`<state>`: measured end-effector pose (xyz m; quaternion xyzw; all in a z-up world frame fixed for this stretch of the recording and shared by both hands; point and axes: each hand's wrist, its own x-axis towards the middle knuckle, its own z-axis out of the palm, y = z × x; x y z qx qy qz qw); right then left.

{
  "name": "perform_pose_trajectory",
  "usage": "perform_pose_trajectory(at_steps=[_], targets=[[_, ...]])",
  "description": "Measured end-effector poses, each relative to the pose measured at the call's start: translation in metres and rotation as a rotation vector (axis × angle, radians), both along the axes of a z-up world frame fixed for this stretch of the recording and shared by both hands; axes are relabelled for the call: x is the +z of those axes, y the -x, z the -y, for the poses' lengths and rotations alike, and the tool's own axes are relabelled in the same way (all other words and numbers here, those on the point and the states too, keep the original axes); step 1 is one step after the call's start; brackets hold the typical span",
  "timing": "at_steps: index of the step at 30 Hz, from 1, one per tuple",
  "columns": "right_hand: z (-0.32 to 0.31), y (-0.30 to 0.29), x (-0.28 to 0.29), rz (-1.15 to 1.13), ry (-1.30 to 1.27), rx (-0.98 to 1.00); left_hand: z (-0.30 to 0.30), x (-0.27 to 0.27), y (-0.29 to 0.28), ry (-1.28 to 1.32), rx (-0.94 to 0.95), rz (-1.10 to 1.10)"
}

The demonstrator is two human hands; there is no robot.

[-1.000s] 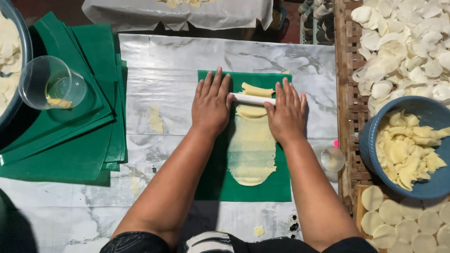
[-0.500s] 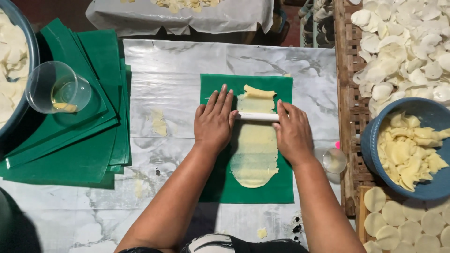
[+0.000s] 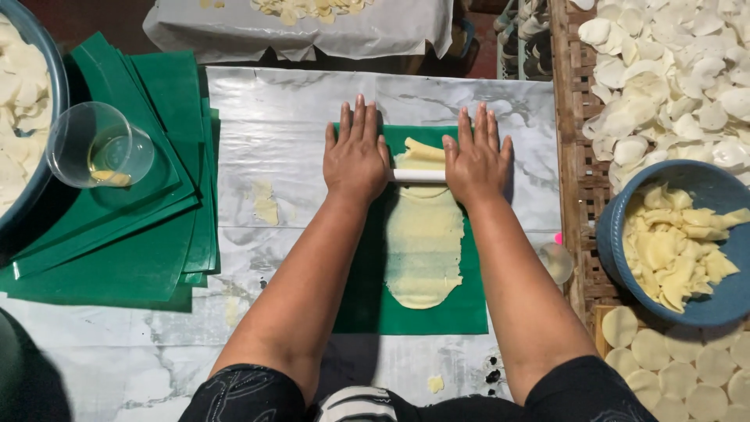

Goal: Rolling out small portions of dough into thin, rectangular sheets using a rolling pin on a silicone mat.

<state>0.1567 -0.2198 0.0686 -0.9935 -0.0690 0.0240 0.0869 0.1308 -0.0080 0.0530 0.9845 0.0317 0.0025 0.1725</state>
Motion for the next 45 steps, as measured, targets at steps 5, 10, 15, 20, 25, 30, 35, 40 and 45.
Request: perform_pose_trajectory(at_steps=[5, 10, 15, 20, 25, 30, 35, 40, 45], targets=[[0.004, 0.018, -0.009, 0.075, 0.044, 0.033, 0.004, 0.01, 0.026, -0.005, 0.008, -0.017], [0.021, 0.092, -0.033, 0.36, 0.013, 0.122, 0.011, 0.005, 0.09, -0.006, -0.04, 0.009], [0.021, 0.107, -0.029, 0.326, -0.032, 0.126, 0.008, 0.003, 0.098, -0.028, -0.059, 0.003], [0.015, 0.056, -0.016, 0.288, -0.203, 0.072, 0.005, -0.002, 0.05, 0.026, -0.017, 0.024], [0.005, 0.004, -0.024, 0.534, -0.152, 0.018, 0.005, 0.0, 0.002, -0.031, 0.005, 0.073], [0.014, -0.043, -0.045, 0.4, -0.297, -0.047, 0.001, 0.018, -0.038, -0.067, 0.038, 0.089], [0.01, -0.071, -0.04, 0.349, -0.392, -0.158, -0.004, 0.007, -0.065, -0.132, 0.072, 0.112], [-0.013, -0.031, 0.006, -0.006, -0.104, -0.083, -0.004, -0.004, -0.047, -0.058, 0.062, 0.017], [-0.014, 0.004, 0.005, -0.014, -0.008, -0.111, -0.001, 0.007, -0.006, -0.006, 0.027, -0.001]])
